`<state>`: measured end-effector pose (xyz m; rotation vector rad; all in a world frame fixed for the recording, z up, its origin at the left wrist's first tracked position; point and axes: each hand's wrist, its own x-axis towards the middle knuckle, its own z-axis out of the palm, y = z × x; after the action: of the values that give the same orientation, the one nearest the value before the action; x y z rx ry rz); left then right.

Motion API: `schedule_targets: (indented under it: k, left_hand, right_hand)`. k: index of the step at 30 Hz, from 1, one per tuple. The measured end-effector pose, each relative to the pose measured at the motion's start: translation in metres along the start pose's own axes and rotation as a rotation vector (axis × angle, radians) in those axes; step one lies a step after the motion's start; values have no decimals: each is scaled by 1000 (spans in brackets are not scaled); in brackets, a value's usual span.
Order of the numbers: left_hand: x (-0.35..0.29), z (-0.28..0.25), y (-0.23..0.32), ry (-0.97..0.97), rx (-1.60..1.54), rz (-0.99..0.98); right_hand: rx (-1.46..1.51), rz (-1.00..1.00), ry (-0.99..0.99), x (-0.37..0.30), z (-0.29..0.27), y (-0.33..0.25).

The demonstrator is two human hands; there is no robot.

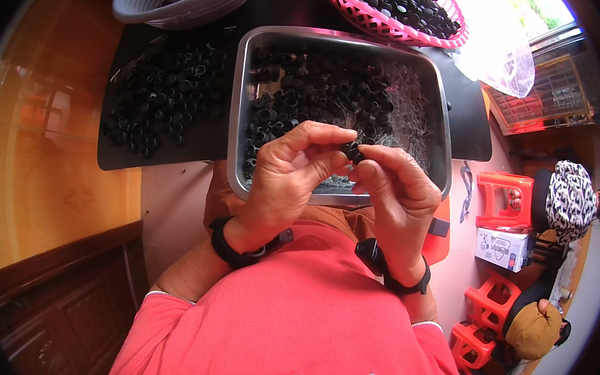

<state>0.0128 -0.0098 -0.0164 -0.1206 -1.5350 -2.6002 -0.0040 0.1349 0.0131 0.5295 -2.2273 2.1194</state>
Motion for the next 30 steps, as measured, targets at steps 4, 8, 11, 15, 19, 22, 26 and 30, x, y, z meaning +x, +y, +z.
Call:
schedule_targets:
  k: [4,8,11,15,19,22,26,30]
  left_hand:
    - [0,3,1,10,-5,36]
    - [-2,3,5,16,44,-34]
    - [-2,2,5,15,81,-59]
    - [0,7,6,46,-33,-48]
    - [0,6,5,44,-5,-43]
    - [-1,6,7,32,-24,-46]
    - [-1,6,9,17,95,-31]
    - [-2,5,8,-10,173,-22]
  right_hand:
    - [132,133,41,1,0,-1]
    - [398,388,10,3,-4,-5]
    - [561,486,2,5,-7,-4]
    - [675,525,-32,6,-9,-3]
    - [703,562,-51,7,-11,-6]
    - [718,584,-60,8,-13,-5]
    - [734,622,-85,11,-17,-3]
    - [686,589,-118,11,-18,-2]
